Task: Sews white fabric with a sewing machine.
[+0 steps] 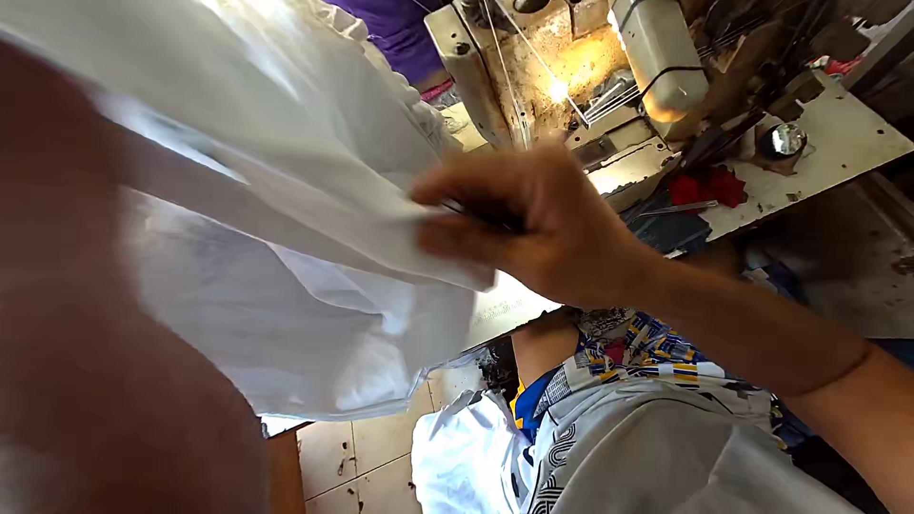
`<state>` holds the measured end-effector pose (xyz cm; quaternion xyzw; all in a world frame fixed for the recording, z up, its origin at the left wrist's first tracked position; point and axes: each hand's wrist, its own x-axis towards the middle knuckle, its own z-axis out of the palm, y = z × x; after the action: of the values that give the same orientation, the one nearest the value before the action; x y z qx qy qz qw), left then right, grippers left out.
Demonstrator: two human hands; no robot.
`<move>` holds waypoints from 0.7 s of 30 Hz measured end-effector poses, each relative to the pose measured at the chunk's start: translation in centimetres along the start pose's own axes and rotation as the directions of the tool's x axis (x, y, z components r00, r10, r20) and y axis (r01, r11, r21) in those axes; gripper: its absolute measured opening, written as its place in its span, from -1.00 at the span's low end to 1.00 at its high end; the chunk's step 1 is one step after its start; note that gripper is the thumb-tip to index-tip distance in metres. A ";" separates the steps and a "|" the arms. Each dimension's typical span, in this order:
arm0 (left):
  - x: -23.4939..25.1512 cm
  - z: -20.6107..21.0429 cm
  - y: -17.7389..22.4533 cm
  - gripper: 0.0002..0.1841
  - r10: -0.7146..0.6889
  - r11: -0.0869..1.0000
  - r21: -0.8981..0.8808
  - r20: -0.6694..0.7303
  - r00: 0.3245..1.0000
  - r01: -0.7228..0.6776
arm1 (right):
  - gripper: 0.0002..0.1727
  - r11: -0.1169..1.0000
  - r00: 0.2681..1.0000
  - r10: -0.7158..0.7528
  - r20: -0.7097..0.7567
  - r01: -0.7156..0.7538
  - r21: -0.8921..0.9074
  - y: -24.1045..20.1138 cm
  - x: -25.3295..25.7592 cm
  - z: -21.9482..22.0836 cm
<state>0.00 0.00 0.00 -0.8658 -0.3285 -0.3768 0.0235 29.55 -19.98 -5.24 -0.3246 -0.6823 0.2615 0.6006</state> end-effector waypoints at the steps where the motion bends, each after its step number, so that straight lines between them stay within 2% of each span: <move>1: 1.1 2.0 1.7 -0.63 0.124 0.990 0.048 0.162 0.979 -0.133 | -0.88 0.992 0.992 0.124 0.003 -0.124 0.035 1.9 -2.4 -0.2; 2: 1.7 3.9 4.0 -0.60 0.194 0.977 0.021 0.319 0.928 -0.211 | -0.87 0.969 0.971 0.240 0.004 -0.240 0.067 3.8 -4.5 -0.5; 3: 1.6 5.6 6.3 -0.55 0.235 0.972 -0.081 0.443 0.865 -0.222 | -0.85 0.938 0.943 0.333 -0.003 -0.331 0.099 5.9 -6.5 -0.8; 6: -1.1 8.5 7.9 -0.58 0.145 0.980 -0.200 0.718 0.681 0.002 | -0.81 0.856 0.862 0.506 -0.033 -0.497 0.143 11.0 -10.6 -1.9; 7: -1.8 8.9 7.8 -0.59 0.119 0.972 -0.218 0.777 0.619 0.087 | -0.81 0.839 0.845 0.534 -0.035 -0.524 0.150 11.9 -11.4 -2.2; 8: -2.5 9.2 7.7 -0.61 0.112 0.957 -0.246 0.799 0.591 0.152 | -0.81 0.825 0.832 0.553 -0.031 -0.542 0.158 12.5 -11.9 -2.4; 10: -3.1 9.2 8.0 -0.67 0.095 0.942 -0.261 0.809 0.579 0.211 | -0.80 0.809 0.821 0.571 -0.005 -0.562 0.171 13.0 -12.3 -2.8; 13: -3.7 8.7 8.9 -0.63 0.068 0.958 -0.223 0.787 0.613 0.179 | -0.77 0.830 0.837 0.548 0.009 -0.545 0.116 13.1 -12.2 -3.2; 15: -4.0 8.4 9.2 -0.48 0.063 0.981 -0.162 0.788 0.613 0.108 | -0.79 0.867 0.866 0.498 -0.034 -0.498 0.015 13.0 -12.2 -3.3; 17: -4.8 8.0 9.9 -0.44 0.003 1.000 -0.007 0.798 0.603 0.005 | -0.81 0.887 0.890 0.443 -0.109 -0.453 -0.094 12.7 -12.5 -3.6; 19: -6.5 8.1 10.5 -0.57 -0.057 0.992 0.119 0.755 0.653 -0.050 | -0.82 0.893 0.893 0.411 -0.182 -0.435 -0.114 12.4 -12.7 -3.7; 21: -8.3 8.9 10.2 -0.73 -0.112 0.974 0.217 0.715 0.690 -0.066 | -0.83 0.892 0.876 0.439 -0.200 -0.452 -0.024 11.7 -12.7 -3.2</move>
<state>7.48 -9.96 -9.84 -0.9312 -0.3625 0.0338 -0.0143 35.11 -22.01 -21.78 -0.5171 -0.5375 0.3367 0.5748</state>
